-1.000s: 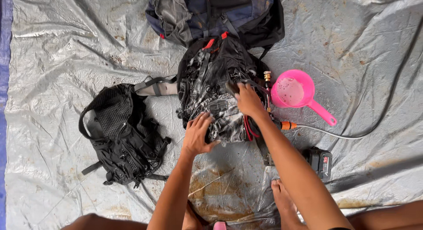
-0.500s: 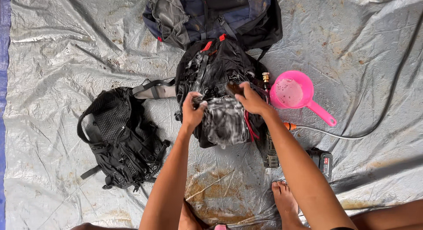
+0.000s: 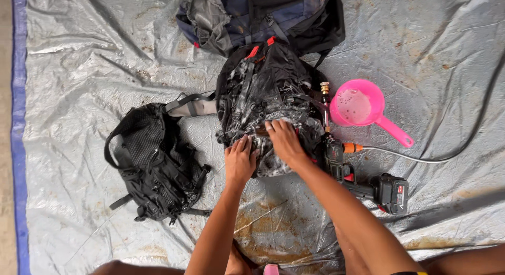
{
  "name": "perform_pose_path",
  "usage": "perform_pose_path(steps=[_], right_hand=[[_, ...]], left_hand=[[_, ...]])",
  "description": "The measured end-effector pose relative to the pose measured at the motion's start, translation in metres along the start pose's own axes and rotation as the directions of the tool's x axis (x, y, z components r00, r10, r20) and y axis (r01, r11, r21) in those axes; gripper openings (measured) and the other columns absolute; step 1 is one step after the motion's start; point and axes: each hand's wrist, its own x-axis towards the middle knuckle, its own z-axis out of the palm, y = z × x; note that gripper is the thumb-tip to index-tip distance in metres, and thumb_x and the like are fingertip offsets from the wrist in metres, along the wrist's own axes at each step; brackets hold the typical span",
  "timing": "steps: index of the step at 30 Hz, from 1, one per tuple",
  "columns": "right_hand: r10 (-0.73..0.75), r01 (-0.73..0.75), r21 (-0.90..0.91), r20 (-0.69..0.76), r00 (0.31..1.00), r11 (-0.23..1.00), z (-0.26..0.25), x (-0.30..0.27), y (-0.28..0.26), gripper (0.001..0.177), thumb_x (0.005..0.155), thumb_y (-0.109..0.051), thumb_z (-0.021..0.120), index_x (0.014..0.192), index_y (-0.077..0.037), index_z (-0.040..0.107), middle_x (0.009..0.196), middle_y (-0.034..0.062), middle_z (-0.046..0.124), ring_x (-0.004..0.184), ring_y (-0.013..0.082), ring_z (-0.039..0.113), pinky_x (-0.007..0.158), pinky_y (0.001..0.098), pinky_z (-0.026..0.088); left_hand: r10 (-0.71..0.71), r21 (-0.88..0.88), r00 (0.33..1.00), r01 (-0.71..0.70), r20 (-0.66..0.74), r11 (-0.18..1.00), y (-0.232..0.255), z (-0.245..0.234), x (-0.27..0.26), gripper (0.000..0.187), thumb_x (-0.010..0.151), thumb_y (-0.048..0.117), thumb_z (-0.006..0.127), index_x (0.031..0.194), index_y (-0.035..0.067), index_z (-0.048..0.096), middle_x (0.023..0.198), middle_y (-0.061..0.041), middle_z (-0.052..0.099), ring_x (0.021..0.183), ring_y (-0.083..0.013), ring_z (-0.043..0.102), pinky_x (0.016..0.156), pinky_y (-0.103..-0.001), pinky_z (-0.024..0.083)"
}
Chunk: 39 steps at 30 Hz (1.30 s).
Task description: The person scrubs a black backpack with soap using their hands. They work on the front and side areas, creating suds and moving the foam around the surface. A pink scoop and a power drill are visible nearby on the tarp.
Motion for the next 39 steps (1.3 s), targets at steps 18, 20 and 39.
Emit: perform_pose_path(steps=[18,20,39], right_hand=[[0.050,-0.049,0.038,-0.013,0.999,0.998,-0.006,0.028,-0.026,0.064,0.097,-0.002,0.079,0.157,-0.021,0.065,0.139,0.0180,0.066,0.132,0.0333,0.062,0.108,0.0497,0.055],[0.104,-0.104,0.039,0.013,0.995,0.994,-0.016,0.030,-0.025,0.066,0.098,-0.001,0.078,0.160,-0.017,0.062,0.141,0.0199,0.064,0.132,0.0341,0.060,0.108,0.0492,0.054],[0.017,-0.018,0.194,0.007,1.000,0.981,-0.024,0.071,-0.076,0.070,0.115,-0.011,0.056,0.179,-0.023,0.030,0.140,0.0272,0.056,0.116,0.0367,0.054,0.090,0.0483,0.049]], left_hand=[[-0.206,0.322,0.885,0.068,0.418,0.944,0.063,-0.038,-0.019,0.080,0.114,0.031,0.059,0.181,0.016,0.019,0.189,-0.012,0.019,0.173,-0.0284,0.017,0.134,-0.063,0.017],[-0.212,0.285,0.879,0.092,0.427,0.954,0.066,-0.037,-0.017,0.081,0.114,0.029,0.059,0.181,0.014,0.017,0.189,-0.013,0.016,0.174,-0.0288,0.016,0.134,-0.064,0.015],[-0.178,0.014,0.952,0.180,0.248,0.984,-0.025,-0.009,-0.034,0.081,0.103,0.056,0.068,0.173,0.024,0.044,0.173,0.003,0.053,0.161,-0.0179,0.047,0.116,-0.045,0.049]])
